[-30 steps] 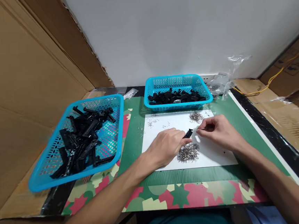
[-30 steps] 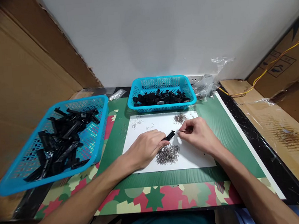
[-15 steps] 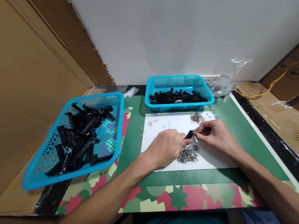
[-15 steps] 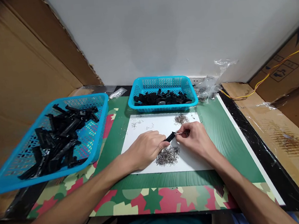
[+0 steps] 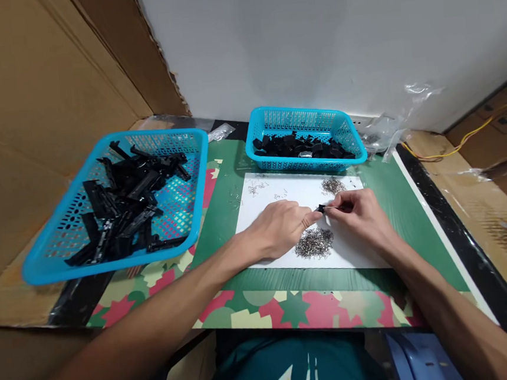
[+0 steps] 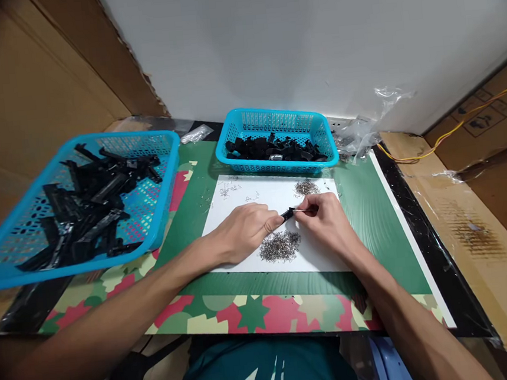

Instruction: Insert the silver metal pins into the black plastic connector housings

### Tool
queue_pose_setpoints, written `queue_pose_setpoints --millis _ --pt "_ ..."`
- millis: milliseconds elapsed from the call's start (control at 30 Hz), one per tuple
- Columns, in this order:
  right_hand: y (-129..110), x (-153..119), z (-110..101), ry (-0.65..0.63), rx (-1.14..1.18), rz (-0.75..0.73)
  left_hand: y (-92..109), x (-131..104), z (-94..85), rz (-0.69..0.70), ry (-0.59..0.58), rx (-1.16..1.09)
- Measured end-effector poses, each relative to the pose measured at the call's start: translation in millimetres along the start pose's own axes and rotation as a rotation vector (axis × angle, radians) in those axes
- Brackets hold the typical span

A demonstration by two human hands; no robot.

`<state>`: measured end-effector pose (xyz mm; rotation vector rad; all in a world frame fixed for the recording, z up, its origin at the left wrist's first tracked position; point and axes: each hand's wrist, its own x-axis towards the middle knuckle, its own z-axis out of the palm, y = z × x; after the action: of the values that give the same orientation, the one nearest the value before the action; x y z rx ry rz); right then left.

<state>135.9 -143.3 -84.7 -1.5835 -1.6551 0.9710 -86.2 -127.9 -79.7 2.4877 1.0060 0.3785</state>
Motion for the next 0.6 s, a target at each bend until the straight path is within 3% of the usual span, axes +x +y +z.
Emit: queue_pose_setpoints --millis 167,233,433,600 --pt "-2 3 -16 -0.164 -0.068 -0.063 0 0 0.3 -0.006 -0.014 0.036" --pt "-3 4 -20 -0.175 -0.108 -0.084 -1 0 1.0 -0.007 -0.01 0.041" --pt "-2 3 -23 0.012 -0.302 -0.185 -2 -3 2.0 0.013 0.024 0.04" --pt "-2 1 -25 0.19 -0.243 -0.346 -2 -3 3.6 0.026 0.027 0.057"
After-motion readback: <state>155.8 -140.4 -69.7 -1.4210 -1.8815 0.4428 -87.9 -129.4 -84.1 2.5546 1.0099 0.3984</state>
